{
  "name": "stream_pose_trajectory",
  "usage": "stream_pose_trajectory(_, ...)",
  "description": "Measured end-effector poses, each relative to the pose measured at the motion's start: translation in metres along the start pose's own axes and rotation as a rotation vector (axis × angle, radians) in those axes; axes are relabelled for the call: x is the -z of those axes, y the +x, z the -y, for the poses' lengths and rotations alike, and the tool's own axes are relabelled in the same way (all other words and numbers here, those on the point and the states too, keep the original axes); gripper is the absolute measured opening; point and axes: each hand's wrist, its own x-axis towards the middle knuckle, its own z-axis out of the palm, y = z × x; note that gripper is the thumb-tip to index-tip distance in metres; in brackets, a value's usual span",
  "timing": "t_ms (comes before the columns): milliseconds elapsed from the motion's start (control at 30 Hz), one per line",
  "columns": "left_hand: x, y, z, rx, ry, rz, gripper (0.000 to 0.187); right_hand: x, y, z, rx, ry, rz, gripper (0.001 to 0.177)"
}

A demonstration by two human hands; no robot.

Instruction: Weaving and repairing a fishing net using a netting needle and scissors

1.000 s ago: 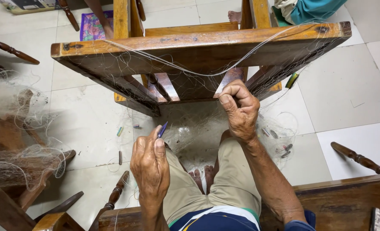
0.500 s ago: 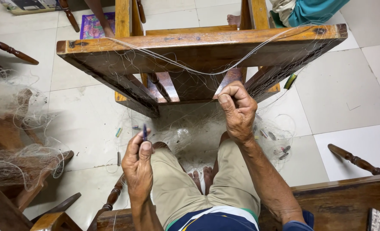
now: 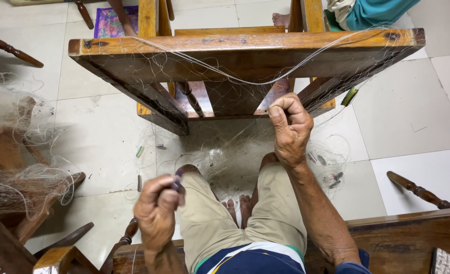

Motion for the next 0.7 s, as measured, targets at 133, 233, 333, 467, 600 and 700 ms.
stream_pose_trajectory(133,-0.027,0.018,0.01,-0.026,-0.056,-0.362,0.041,-0.003,-0.005,0.006,-0.013,0.021,0.007,0.017)
stream_pose_trajectory(233,-0.029,0.025,0.01,0.065,0.04,-0.307,0.039,0.004,-0.002,0.002,-0.024,0.033,-0.019,0.017)
stream_pose_trajectory(333,-0.022,0.033,-0.011,0.152,0.062,-0.159,0.034,0.003,0.007,-0.001,-0.005,0.099,-0.036,0.017)
stream_pose_trajectory(467,-0.013,0.043,-0.028,0.141,0.166,0.006,0.033,0.006,0.01,-0.016,0.006,0.187,-0.113,0.018)
stream_pose_trajectory(600,-0.01,0.045,-0.028,0.192,0.127,-0.084,0.031,0.0,0.013,-0.025,0.045,0.256,-0.132,0.014)
stream_pose_trajectory(700,-0.007,0.046,-0.026,0.192,0.124,-0.084,0.029,-0.004,0.013,-0.02,0.06,0.255,-0.131,0.018)
